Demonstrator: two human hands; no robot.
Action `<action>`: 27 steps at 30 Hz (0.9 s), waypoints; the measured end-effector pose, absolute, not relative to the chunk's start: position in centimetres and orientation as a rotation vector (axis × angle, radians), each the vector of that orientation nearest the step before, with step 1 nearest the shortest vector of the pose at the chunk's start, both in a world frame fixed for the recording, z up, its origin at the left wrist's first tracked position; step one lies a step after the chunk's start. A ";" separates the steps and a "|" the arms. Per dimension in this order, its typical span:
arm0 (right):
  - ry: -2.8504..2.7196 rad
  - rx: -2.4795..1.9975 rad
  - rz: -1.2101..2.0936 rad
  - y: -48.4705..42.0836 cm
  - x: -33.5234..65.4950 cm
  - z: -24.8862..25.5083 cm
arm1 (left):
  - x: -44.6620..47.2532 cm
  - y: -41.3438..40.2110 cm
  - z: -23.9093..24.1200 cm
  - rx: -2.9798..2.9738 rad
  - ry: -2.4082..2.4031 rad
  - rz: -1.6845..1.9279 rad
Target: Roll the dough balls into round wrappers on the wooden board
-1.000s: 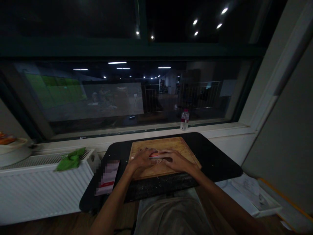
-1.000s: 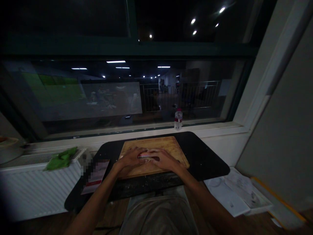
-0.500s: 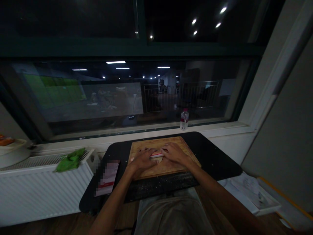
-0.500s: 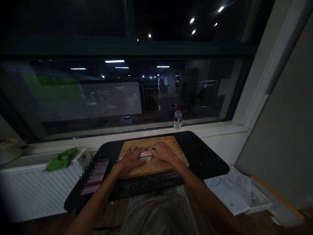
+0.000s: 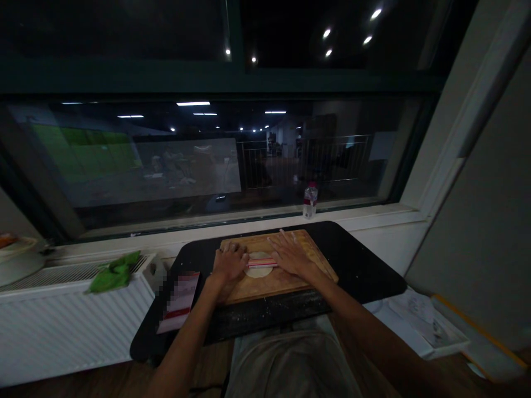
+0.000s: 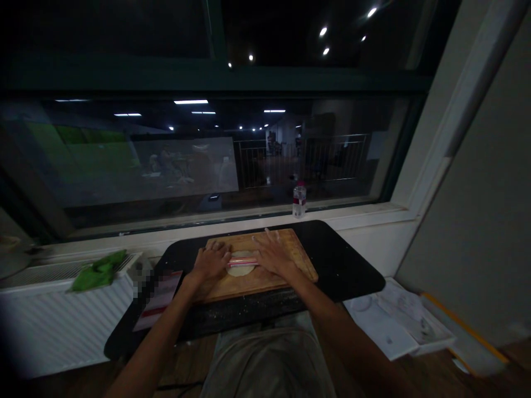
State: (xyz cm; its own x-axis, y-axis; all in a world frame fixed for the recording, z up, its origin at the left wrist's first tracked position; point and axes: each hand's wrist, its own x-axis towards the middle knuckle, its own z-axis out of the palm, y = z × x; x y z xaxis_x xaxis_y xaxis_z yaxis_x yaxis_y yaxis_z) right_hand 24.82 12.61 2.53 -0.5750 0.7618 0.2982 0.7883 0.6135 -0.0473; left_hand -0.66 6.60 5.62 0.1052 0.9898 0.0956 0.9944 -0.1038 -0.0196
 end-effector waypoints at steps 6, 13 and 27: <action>-2.466 -1.339 -0.161 11.0 24.6 2.0 | -0.6 4.6 4.6 -2.249 -1.970 -0.184; -2.448 -1.339 -0.155 9.1 24.3 3.2 | -0.5 3.1 3.5 -2.229 -2.027 -0.301; -2.389 -1.324 -0.126 5.6 25.0 2.7 | -0.1 0.6 2.3 -2.176 -2.019 -0.475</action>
